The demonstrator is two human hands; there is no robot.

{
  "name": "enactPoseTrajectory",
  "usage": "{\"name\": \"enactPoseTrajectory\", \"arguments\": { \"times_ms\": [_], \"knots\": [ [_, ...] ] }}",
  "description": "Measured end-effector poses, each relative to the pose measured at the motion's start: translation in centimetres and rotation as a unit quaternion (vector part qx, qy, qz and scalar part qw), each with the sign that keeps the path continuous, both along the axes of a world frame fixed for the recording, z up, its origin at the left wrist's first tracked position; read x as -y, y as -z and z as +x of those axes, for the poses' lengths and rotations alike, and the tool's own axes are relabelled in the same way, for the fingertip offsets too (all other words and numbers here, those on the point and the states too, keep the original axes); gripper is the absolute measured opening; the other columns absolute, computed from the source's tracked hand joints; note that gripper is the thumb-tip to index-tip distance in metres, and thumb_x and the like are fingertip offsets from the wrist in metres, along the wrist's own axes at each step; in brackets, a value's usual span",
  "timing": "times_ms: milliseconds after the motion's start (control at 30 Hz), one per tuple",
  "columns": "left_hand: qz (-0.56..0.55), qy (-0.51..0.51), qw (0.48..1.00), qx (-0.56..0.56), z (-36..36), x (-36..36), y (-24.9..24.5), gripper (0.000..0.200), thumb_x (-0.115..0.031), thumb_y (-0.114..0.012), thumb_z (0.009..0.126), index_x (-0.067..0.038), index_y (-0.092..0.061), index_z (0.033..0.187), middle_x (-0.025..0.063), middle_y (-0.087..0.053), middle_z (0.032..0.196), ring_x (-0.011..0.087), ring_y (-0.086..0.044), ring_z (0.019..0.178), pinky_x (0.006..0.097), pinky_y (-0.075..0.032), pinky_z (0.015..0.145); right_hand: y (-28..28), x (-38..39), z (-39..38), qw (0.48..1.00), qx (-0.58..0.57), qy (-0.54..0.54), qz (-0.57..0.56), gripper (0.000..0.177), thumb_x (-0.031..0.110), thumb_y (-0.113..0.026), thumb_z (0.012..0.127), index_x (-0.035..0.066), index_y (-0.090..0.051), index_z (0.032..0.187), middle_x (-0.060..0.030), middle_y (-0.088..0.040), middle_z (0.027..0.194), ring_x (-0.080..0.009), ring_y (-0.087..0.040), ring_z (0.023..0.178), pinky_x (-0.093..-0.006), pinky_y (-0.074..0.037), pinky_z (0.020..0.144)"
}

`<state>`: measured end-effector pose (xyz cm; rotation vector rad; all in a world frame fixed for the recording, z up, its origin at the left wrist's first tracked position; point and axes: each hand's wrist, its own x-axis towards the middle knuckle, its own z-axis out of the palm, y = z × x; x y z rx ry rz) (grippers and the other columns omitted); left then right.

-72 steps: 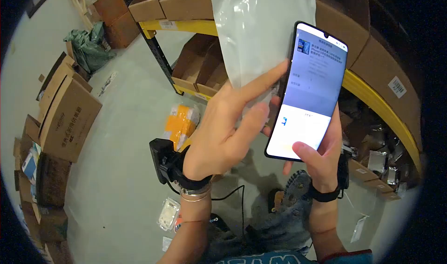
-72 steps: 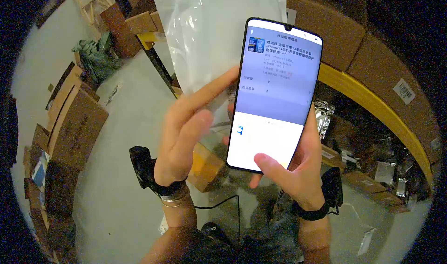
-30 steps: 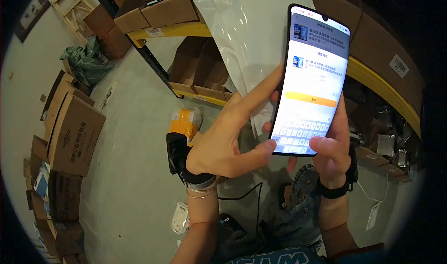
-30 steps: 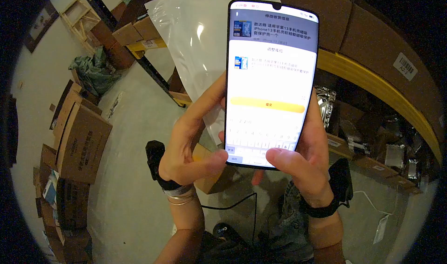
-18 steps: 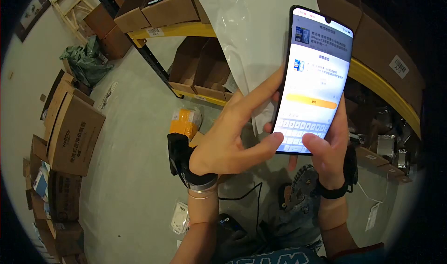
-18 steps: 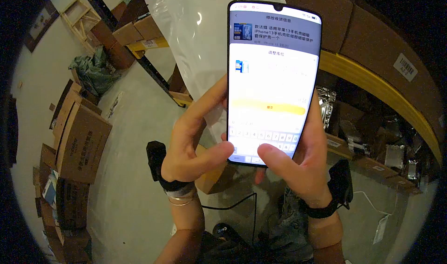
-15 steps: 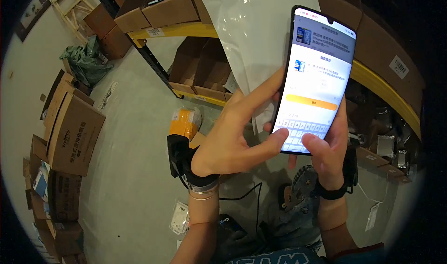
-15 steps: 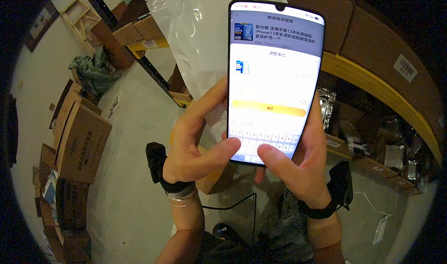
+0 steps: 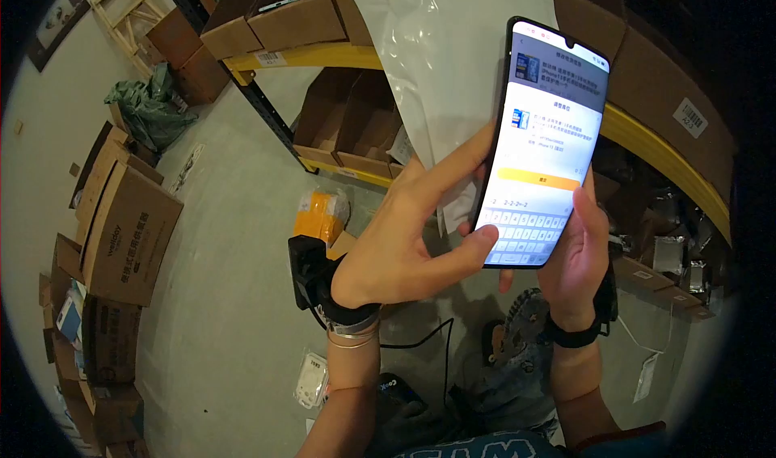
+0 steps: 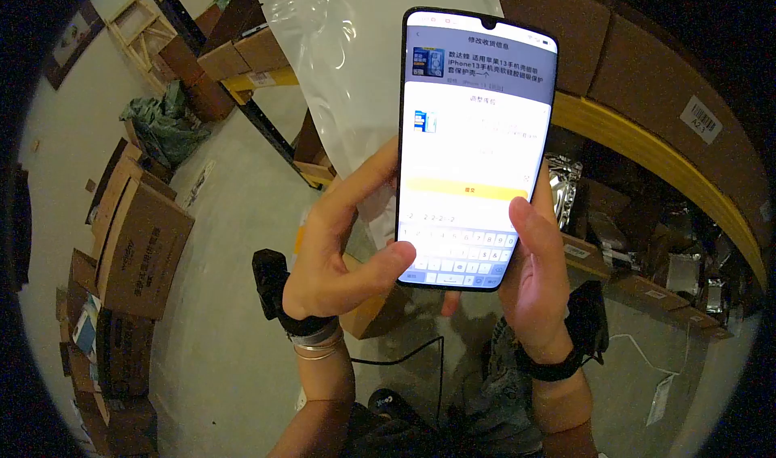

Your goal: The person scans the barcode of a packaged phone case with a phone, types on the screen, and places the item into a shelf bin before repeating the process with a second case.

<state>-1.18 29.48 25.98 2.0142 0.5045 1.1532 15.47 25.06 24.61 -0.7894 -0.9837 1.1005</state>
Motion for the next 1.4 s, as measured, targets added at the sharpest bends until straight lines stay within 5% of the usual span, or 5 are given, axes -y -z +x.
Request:
{"name": "enactPoseTrajectory", "arguments": {
  "times_ms": [333,433,667,1400],
  "knots": [
    [-0.044,0.011,0.999,0.018,0.1,-0.1,0.2,0.074,-0.029,-0.059,0.075,0.008,-0.033,0.133,0.0192,-0.045,0.130,0.0262,-0.042,0.123,0.0354,-0.027,0.103,-1.4,0.0,-0.1,0.998,0.028,-0.042,-0.024,0.055,0.041,-0.029,0.092,0.008,-0.022,0.135,-0.0216,-0.055,0.111,-0.0272,-0.065,0.079,-0.0316,-0.053,0.037],
    [0.004,0.034,0.999,0.028,0.1,-0.3,0.0,0.067,-0.013,-0.053,0.074,0.004,-0.032,0.136,0.0239,-0.045,0.126,0.0322,-0.046,0.114,0.0382,-0.032,0.100,-1.2,0.0,-0.2,0.999,0.009,-0.049,-0.013,0.056,0.043,-0.028,0.092,0.008,-0.022,0.136,-0.0208,-0.055,0.112,-0.0264,-0.065,0.079,-0.0316,-0.053,0.037],
    [0.000,0.031,0.999,0.027,0.1,-0.3,0.2,0.067,-0.014,-0.052,0.074,0.004,-0.032,0.135,0.0239,-0.046,0.126,0.0318,-0.046,0.114,0.0388,-0.032,0.100,-1.0,0.1,-0.2,0.999,-0.001,-0.049,0.001,0.057,0.046,-0.024,0.092,0.008,-0.023,0.135,-0.0198,-0.055,0.113,-0.0259,-0.065,0.080,-0.0319,-0.053,0.037],
    [-0.010,0.030,0.999,0.044,0.1,-0.7,0.7,0.065,-0.021,-0.052,0.077,0.002,-0.034,0.135,0.0239,-0.048,0.123,0.0325,-0.047,0.113,0.0397,-0.033,0.098,-1.0,0.2,0.2,0.996,-0.011,-0.080,0.037,0.061,0.032,-0.035,0.086,0.001,-0.020,0.136,-0.0218,-0.051,0.118,-0.0304,-0.063,0.091,-0.0331,-0.057,0.044]
  ]
}}
